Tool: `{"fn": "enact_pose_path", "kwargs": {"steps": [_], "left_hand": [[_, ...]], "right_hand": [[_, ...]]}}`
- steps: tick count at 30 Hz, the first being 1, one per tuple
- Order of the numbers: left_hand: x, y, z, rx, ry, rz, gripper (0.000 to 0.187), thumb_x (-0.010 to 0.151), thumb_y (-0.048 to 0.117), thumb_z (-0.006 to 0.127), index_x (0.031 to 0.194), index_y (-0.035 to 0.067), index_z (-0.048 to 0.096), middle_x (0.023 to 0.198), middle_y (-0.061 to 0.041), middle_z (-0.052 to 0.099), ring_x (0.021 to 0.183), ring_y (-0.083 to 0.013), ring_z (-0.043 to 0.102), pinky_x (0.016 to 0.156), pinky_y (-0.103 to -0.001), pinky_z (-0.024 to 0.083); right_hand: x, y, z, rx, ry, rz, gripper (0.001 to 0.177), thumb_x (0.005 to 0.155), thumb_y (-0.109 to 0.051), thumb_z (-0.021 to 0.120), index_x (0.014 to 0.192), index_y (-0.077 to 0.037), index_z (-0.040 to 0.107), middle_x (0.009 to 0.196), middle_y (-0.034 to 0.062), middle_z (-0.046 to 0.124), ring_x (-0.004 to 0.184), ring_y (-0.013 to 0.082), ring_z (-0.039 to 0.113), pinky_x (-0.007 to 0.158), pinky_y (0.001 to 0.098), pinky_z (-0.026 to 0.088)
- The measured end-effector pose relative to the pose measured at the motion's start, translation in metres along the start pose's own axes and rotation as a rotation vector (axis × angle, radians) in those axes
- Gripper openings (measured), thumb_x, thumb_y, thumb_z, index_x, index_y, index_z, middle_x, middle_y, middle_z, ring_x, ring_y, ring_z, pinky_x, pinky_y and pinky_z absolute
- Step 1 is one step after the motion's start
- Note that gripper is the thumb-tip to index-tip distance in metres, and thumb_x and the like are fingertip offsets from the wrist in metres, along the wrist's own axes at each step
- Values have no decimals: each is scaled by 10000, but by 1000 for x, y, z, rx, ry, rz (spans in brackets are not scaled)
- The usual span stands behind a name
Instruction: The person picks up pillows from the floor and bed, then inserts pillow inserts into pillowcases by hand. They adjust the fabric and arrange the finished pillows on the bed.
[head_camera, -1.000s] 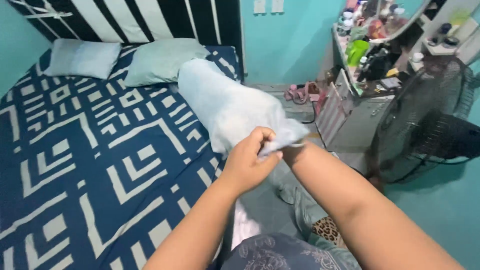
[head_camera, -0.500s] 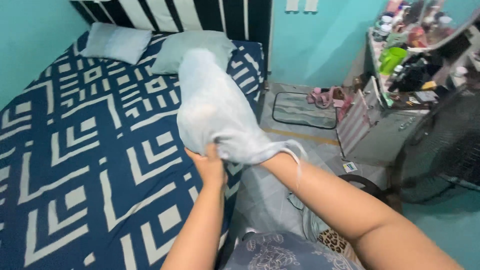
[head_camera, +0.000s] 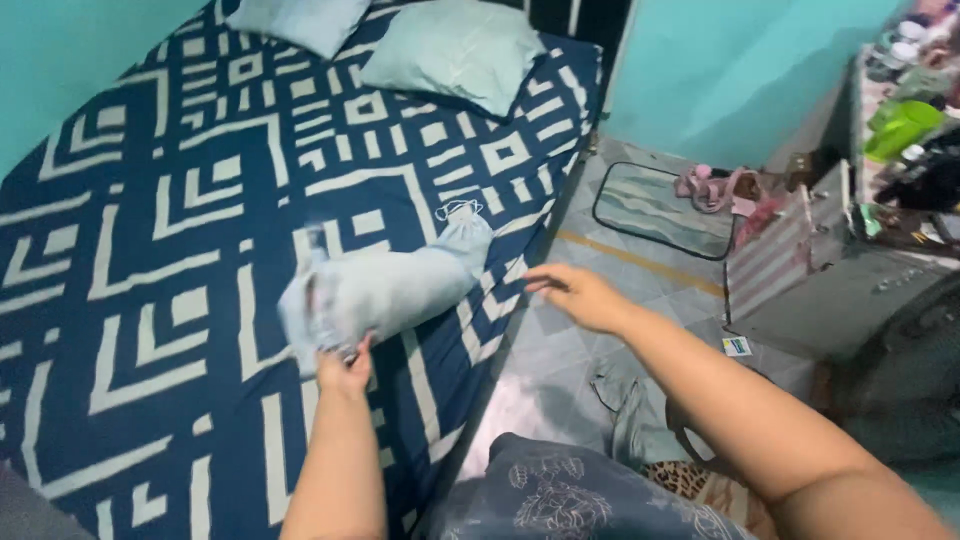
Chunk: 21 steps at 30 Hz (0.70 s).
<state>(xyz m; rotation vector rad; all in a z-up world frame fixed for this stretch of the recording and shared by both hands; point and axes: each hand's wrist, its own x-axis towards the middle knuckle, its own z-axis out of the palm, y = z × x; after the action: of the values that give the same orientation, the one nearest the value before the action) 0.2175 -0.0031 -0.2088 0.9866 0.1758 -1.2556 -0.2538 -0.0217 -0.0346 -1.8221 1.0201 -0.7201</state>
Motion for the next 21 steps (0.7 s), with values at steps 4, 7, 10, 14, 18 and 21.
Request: {"fn": "enact_pose_path", "kwargs": {"steps": [4,7,10,14,18,21], "left_hand": [[11,21,-82,-121,395,-169,518,1037,590,416,1305,180,583,1158,-1,738,1104,-219,720,929,-437,558],[11,30,-111,128,505,-173,509,1012,625,349,1142,213,619,1011,68,715,968,-162,654,892,-471,494],[22,45,-117,231,514,-141,458,981,661,434,952,254,642,881,109,635,806,-98,553,846,-447,403],[23,59,-104,262,401,-22,370,975,562,527,858,219,601,795,40,623,707,-114,598,796,-380,428],[-5,98,-41,565,227,106,356,1025,503,524,935,181,646,784,-43,681,629,-139,507,650,-367,321],[-35,122,31,855,-78,333,352,987,334,482,1019,96,740,865,-67,745,780,-210,708,767,-374,530]], "right_hand": [[33,114,-4,-40,8,165,458,931,-68,601,1389,-81,595,1220,109,736,1075,181,696,957,322,534],[72,137,33,83,16,240,526,941,-149,648,1447,-66,531,1233,163,696,1077,198,698,952,329,556],[121,100,79,-184,-71,302,858,818,-249,756,1560,-138,340,1396,152,594,1127,272,673,982,371,527],[179,27,135,-404,-205,-21,1200,690,-422,917,1590,-87,198,1581,262,336,1440,418,361,1164,476,343],[210,-40,198,-635,-390,-95,1399,543,-525,978,1596,-142,140,1652,245,140,1507,502,102,1169,614,207],[238,-76,237,-693,-309,-171,1447,470,-524,1012,1591,-145,178,1669,255,177,1515,544,87,1105,698,154]]}}
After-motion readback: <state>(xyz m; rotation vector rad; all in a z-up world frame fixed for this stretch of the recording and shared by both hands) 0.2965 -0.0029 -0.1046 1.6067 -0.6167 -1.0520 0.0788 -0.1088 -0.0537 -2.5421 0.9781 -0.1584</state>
